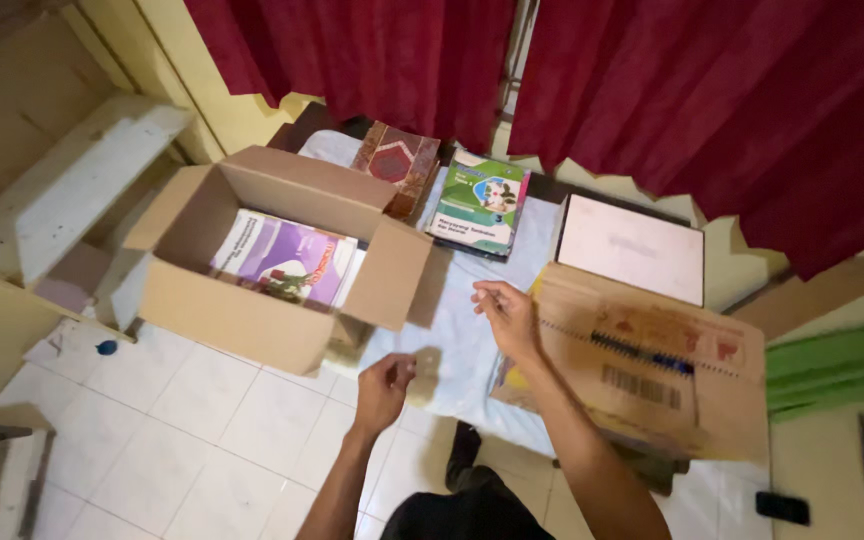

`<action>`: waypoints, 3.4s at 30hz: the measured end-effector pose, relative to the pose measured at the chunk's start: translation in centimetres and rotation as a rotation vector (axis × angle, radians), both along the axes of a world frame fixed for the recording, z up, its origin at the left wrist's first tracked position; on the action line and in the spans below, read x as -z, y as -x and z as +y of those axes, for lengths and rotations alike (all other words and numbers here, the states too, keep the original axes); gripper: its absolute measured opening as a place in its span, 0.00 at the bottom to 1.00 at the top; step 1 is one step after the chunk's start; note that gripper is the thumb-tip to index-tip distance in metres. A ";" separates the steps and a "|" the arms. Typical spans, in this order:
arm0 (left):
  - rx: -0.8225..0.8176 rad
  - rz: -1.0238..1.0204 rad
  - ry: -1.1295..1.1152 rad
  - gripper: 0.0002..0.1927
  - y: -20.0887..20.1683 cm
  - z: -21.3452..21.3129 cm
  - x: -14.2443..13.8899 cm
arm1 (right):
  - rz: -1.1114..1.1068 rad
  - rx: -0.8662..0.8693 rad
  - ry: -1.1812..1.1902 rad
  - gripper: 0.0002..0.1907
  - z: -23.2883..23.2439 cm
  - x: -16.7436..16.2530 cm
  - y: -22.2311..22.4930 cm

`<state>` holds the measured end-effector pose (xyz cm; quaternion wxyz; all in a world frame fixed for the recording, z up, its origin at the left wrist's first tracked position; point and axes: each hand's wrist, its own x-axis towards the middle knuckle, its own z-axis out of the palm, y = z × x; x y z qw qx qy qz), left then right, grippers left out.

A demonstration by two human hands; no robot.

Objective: The person packs school textbooks and workbooks one at a time into an open cardboard box set on a bed, picking each book from the bed or a nearby stack and pressing it flat inside the box. They continue filling the box with books throughout the clip.

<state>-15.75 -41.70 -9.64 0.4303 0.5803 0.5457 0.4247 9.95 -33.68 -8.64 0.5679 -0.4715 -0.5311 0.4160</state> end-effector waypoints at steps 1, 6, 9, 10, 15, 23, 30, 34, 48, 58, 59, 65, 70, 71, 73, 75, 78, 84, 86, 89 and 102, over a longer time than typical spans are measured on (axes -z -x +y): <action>0.018 -0.005 0.023 0.07 -1.2 1.4 -0.3 | -0.022 0.014 0.042 0.11 0.8 -0.5 -1.1; 0.078 -0.074 -0.023 0.09 -8.9 10.3 -0.4 | 0.004 0.073 0.139 0.11 8.0 -2.9 -7.1; -0.037 -0.023 -0.014 0.11 -13.0 15.6 0.7 | -0.099 0.080 -0.033 0.10 11.9 -2.8 -10.0; -0.083 0.009 0.007 0.10 -14.1 17.2 1.1 | -0.122 0.076 -0.017 0.09 13.0 -2.6 -10.7; -0.221 0.067 -0.040 0.10 -17.8 23.8 1.6 | -0.201 -0.044 -0.017 0.07 19.2 -1.7 -13.0; -0.308 0.491 -0.189 0.27 -19.9 32.5 0.4 | -0.837 -0.259 0.285 0.12 21.4 2.2 -14.9; -0.371 0.794 0.282 0.43 -22.2 35.8 2.0 | -0.976 -0.142 0.638 0.18 22.4 2.5 -15.3; -0.380 0.633 0.278 0.49 -22.2 36.4 3.0 | -0.974 -0.155 0.628 0.20 22.6 3.3 -15.7; -0.279 0.567 0.186 0.26 -23.3 36.4 2.7 | -1.013 -0.158 0.710 0.21 23.1 4.5 -15.7; -0.160 -0.730 0.325 0.18 -23.4 36.2 2.2 | -0.804 0.236 0.636 0.31 23.3 3.6 -15.6; -0.151 -0.773 0.357 0.18 -23.1 35.9 2.2 | -0.705 0.273 0.560 0.33 23.4 3.6 -15.7; 0.032 -0.926 0.417 0.21 -20.5 32.1 1.9 | -0.269 0.310 0.277 0.28 23.9 3.3 -16.1; 0.098 -0.858 0.372 0.26 -18.0 29.4 1.9 | 0.531 0.019 0.239 0.28 23.2 2.8 -16.8; 0.098 -0.819 0.375 0.27 -17.6 29.1 2.1 | 0.571 -0.001 0.276 0.28 22.9 2.7 -16.8; 0.124 -0.709 0.352 0.30 -16.9 28.8 2.4 | 0.651 -0.040 0.350 0.30 22.4 2.6 -16.9; 0.174 -0.571 0.306 0.31 -16.2 28.4 2.5 | 0.621 -0.072 0.292 0.29 22.3 2.6 -16.8; 0.249 -0.437 0.105 0.32 -15.7 27.6 1.8 | 0.605 -0.105 0.235 0.28 22.1 2.8 -16.7; 0.235 -0.378 0.064 0.34 -16.8 26.7 -1.9 | 0.585 -0.126 0.169 0.24 21.9 3.2 -16.9; 0.215 -0.402 0.032 0.39 -17.3 26.6 -3.1 | 0.548 -0.118 0.164 0.23 21.8 3.2 -16.9; 0.198 -0.376 0.107 0.37 -17.4 27.1 -4.2 | 0.532 -0.116 0.168 0.22 21.7 2.9 -16.9; -0.001 0.301 -0.213 0.34 -20.7 26.4 -1.6 | 0.301 -0.088 0.293 0.15 21.2 3.4 -16.7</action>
